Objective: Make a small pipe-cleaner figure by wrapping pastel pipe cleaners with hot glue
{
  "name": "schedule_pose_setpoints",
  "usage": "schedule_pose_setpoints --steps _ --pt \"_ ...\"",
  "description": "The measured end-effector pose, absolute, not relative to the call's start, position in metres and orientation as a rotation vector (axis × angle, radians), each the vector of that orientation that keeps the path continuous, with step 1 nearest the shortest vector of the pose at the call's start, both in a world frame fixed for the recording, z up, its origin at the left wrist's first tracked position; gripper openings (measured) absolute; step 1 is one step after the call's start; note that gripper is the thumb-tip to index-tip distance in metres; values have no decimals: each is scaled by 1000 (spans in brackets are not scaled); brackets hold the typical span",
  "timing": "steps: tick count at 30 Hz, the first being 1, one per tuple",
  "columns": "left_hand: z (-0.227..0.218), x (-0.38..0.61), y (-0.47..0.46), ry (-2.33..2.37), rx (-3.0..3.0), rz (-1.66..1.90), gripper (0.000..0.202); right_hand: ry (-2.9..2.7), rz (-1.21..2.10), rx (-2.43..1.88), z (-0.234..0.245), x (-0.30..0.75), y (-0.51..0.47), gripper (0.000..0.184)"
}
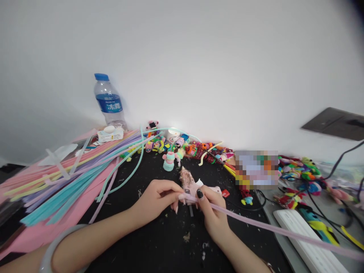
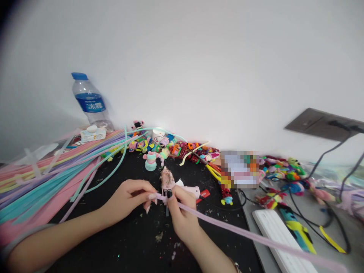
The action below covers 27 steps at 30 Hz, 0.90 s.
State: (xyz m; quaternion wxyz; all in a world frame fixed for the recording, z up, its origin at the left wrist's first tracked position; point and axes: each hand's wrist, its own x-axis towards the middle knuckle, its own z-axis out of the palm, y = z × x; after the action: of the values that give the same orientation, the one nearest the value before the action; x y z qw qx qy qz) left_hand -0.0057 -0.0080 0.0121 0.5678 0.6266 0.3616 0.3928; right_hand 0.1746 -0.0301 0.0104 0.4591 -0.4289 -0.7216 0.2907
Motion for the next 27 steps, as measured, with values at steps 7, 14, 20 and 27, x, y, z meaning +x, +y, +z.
schedule_pose_setpoints --steps 7,14,20,27 --pt "10 -3 -2 795 1207 908 21 -1839 593 -1123 10 170 -30 27" --pt "9 -4 -2 754 1147 916 22 -1965 534 -1082 11 169 -28 12" --pt "7 -6 2 700 1085 973 21 -2050 620 -1006 11 174 -28 22" --pt "1 -5 -5 723 1384 765 26 -2013 613 -1174 9 174 -28 7"
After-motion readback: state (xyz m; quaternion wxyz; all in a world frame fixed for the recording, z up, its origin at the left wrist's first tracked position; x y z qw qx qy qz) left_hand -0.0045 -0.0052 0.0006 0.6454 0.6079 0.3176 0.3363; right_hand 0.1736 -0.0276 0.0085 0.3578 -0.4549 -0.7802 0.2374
